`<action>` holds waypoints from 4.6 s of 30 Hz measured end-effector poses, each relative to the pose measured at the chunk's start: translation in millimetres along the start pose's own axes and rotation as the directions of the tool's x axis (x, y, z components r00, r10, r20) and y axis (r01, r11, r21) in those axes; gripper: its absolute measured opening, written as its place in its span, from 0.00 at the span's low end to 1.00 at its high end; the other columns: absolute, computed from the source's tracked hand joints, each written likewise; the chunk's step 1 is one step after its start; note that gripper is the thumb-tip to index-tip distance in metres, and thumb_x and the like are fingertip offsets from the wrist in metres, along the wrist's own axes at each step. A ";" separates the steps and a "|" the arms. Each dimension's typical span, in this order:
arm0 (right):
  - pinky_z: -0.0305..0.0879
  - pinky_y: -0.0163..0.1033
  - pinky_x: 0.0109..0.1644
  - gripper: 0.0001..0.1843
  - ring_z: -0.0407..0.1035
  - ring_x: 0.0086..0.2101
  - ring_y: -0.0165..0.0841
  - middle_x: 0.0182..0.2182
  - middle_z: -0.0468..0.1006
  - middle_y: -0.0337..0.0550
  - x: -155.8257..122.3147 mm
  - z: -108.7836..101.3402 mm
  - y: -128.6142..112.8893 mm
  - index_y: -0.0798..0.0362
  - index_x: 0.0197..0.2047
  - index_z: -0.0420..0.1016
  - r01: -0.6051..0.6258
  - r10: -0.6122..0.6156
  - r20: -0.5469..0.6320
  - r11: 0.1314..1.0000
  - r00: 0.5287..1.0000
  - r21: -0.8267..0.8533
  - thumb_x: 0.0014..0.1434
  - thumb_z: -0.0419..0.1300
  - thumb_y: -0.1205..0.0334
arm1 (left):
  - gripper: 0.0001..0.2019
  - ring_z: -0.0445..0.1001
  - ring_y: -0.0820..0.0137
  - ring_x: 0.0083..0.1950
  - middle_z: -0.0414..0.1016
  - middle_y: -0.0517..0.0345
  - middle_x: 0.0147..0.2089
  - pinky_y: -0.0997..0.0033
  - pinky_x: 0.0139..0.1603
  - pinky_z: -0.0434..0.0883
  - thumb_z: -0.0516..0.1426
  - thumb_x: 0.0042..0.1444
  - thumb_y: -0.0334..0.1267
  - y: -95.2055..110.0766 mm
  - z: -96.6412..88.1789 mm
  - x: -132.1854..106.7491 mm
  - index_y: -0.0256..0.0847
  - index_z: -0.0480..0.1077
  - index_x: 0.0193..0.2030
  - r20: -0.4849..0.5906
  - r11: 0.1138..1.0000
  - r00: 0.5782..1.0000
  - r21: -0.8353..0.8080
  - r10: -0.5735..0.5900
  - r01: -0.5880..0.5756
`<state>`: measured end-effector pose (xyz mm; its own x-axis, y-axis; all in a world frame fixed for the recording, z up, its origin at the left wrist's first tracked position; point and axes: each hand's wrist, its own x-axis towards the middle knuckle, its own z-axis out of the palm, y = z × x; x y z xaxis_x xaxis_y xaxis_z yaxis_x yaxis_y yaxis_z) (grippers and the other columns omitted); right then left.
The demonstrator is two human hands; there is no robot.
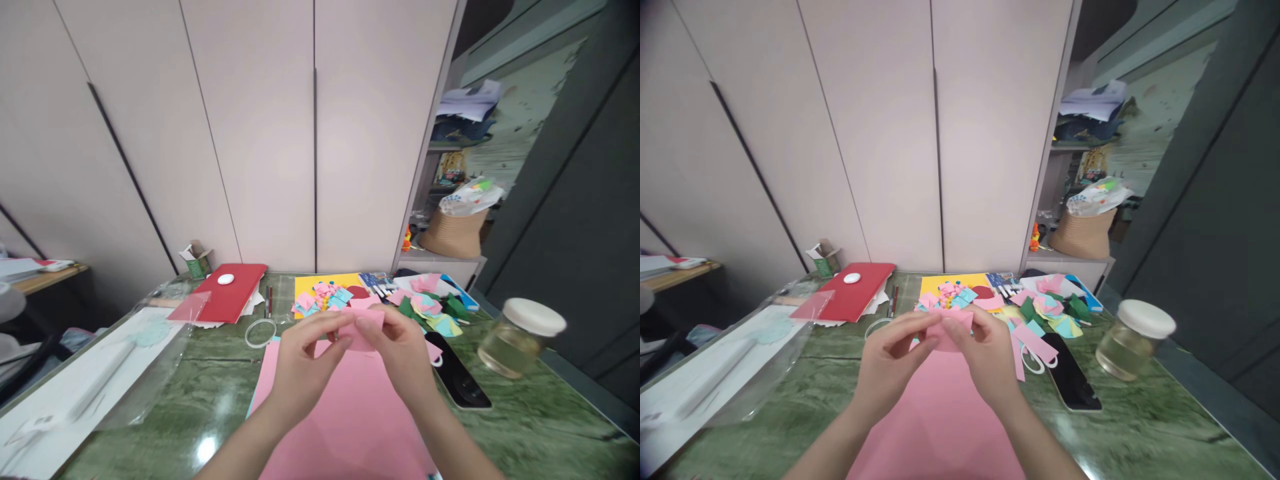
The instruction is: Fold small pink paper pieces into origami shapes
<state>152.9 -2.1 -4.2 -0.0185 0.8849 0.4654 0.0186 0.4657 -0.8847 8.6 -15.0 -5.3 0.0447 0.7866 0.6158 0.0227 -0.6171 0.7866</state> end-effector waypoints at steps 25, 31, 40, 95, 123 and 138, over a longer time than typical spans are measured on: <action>0.52 0.32 0.25 0.16 0.55 0.23 0.27 0.20 0.61 0.33 1.0 -5.1 2.4 0.54 0.23 0.65 -0.100 0.097 -0.184 0.995 0.978 -0.010 0.53 0.60 0.52 | 0.14 0.74 0.71 0.39 0.77 0.56 0.40 0.70 0.44 0.70 0.57 0.55 0.31 3.2 -10.0 3.5 0.46 0.72 0.47 0.144 0.958 0.972 -0.193 -0.188 0.214; 0.50 0.32 0.25 0.17 0.53 0.22 0.26 0.19 0.60 0.33 1.7 -2.4 -1.1 0.54 0.21 0.63 -0.052 0.048 -0.149 0.998 0.988 -0.024 0.54 0.60 0.53 | 0.17 0.73 0.73 0.33 0.74 0.62 0.29 0.74 0.39 0.70 0.63 0.47 0.30 1.2 -6.9 6.5 0.43 0.70 0.45 0.101 0.947 0.956 -0.146 -0.275 0.288; 0.52 0.32 0.25 0.17 0.54 0.23 0.26 0.20 0.61 0.33 0.7 -2.9 -1.8 0.54 0.23 0.64 -0.101 0.106 -0.130 0.994 0.986 0.045 0.54 0.60 0.52 | 0.11 0.75 0.73 0.30 0.76 0.62 0.26 0.74 0.34 0.71 0.63 0.46 0.30 3.7 -7.0 8.9 0.42 0.74 0.38 0.108 0.907 0.913 -0.119 -0.393 0.405; 0.58 0.34 0.27 0.16 0.60 0.25 0.30 0.21 0.67 0.36 0.5 1.5 6.4 0.53 0.25 0.68 -0.114 0.124 -0.173 0.991 0.977 0.068 0.53 0.60 0.50 | 0.07 0.76 0.71 0.29 0.77 0.59 0.26 0.71 0.35 0.72 0.64 0.45 0.32 -1.2 -7.3 11.7 0.39 0.75 0.34 0.116 0.902 0.910 -0.130 -0.399 0.412; 0.54 0.33 0.28 0.13 0.55 0.25 0.28 0.23 0.62 0.34 -2.9 7.4 12.2 0.54 0.27 0.67 -0.084 0.094 -0.136 0.993 0.986 0.083 0.56 0.59 0.54 | 0.12 0.70 0.78 0.25 0.74 0.67 0.23 0.80 0.29 0.66 0.65 0.43 0.29 -8.0 1.0 8.4 0.40 0.64 0.28 0.030 0.897 0.929 -0.248 -0.370 0.365; 0.53 0.33 0.28 0.14 0.55 0.24 0.27 0.20 0.60 0.32 1.5 2.5 10.4 0.53 0.23 0.64 0.005 -0.001 -0.130 1.000 0.992 0.030 0.57 0.58 0.55 | 0.09 0.74 0.72 0.39 0.80 0.60 0.37 0.78 0.39 0.70 0.60 0.52 0.30 -7.8 -0.9 5.3 0.48 0.79 0.35 -0.004 0.982 0.984 -0.064 -0.178 0.177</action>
<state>150.6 4.0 -12.7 0.1116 0.8780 0.4655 -0.0113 0.4695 -0.8828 7.8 -5.9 -8.1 0.0364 0.8838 0.4664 -0.0338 -0.4653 0.8845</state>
